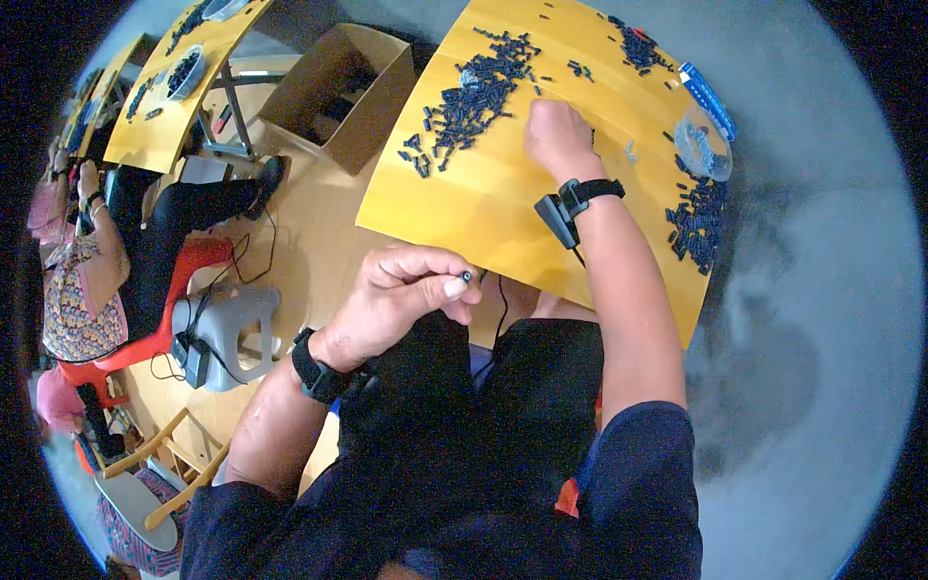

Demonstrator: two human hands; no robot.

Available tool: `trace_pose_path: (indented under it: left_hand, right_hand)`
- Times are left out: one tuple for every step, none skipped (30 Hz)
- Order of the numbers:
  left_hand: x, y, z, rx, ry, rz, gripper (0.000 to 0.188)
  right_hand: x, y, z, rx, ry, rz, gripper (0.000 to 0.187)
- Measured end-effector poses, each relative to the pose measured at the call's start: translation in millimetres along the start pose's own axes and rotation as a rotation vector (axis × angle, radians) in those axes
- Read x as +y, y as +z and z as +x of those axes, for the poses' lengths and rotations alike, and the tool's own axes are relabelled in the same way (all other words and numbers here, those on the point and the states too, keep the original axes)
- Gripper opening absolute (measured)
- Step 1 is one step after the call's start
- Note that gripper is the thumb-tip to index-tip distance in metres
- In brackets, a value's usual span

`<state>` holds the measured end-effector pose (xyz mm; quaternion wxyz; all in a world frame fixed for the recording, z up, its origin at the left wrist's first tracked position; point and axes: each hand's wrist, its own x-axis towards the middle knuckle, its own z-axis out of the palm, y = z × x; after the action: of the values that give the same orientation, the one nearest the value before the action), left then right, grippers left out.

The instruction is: Assembling small plastic components by hand at a workbench in a manufacturing environment.

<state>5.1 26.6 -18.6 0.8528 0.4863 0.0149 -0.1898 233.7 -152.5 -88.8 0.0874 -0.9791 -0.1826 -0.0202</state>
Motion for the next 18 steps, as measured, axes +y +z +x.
trace_pose_path:
  left_hand:
    - [3, 1, 1, 0.005, -0.006, -0.001, 0.015]
    - [4, 2, 1, 0.009, -0.012, -0.002, 0.015]
    - [2, 3, 2, 0.017, -0.004, 0.014, 0.015]
    - [3, 2, 2, 0.018, -0.006, 0.014, 0.015]
    - [4, 2, 2, 0.021, -0.004, 0.034, 0.015]
    - [6, 3, 3, 0.023, 0.000, 0.055, 0.015]
    - [1, 1, 3, 0.016, 0.027, 0.050, 0.015]
    - [1, 1, 2, 0.018, 0.025, 0.051, 0.015]
    - [2, 1, 1, 0.019, 0.026, 0.065, 0.015]
    - [2, 2, 0, 0.014, 0.030, 0.079, 0.015]
    - [1, 3, 0, 0.011, 0.030, 0.079, 0.015]
    - [-1, 4, 1, 0.005, 0.035, 0.086, 0.015]
    - [-1, 5, 0, 0.002, 0.041, 0.093, 0.016]
    - [-1, 6, 1, -0.002, 0.041, 0.092, 0.016]
    - [-1, 7, 2, 0.001, 0.037, 0.101, 0.016]
    - [0, 8, 1, 0.010, 0.033, 0.113, 0.016]
    - [1, 7, 0, 0.010, 0.035, 0.114, 0.016]
    - [1, 7, -1, 0.018, 0.036, 0.117, 0.016]
  right_hand:
    - [1, -2, -1, 0.011, 0.008, 0.020, 0.015]
    - [2, -4, -4, 0.022, 0.016, 0.039, 0.015]
    - [6, -6, -8, 0.019, 0.020, 0.039, 0.015]
    - [8, -10, -12, 0.047, -0.020, 0.118, 0.014]
    - [8, -12, -16, 0.076, -0.059, 0.197, 0.013]
    - [8, -14, -23, 0.076, -0.057, 0.198, 0.013]
    - [-1, -24, -34, -0.011, 0.096, 0.487, 0.013]
    - [-8, -30, -46, -0.100, 0.250, 0.777, 0.014]
    - [-11, -32, -58, -0.102, 0.251, 0.779, 0.014]
    - [-12, -37, -70, -0.101, 0.261, 0.899, 0.013]
    - [-14, -41, -82, -0.103, 0.271, 1.020, 0.013]
    - [-17, -46, -93, -0.100, 0.272, 1.019, 0.013]
    - [-22, -53, -104, -0.116, 0.319, 1.131, 0.014]
    - [-25, -58, -114, -0.131, 0.368, 1.239, 0.014]
    - [-26, -60, -124, -0.106, 0.380, 1.349, 0.013]
    - [-31, -64, -132, -0.105, 0.378, 1.351, 0.013]
    - [-37, -69, -140, -0.080, 0.359, 1.379, 0.013]
    - [-42, -74, -146, -0.055, 0.339, 1.407, 0.012]
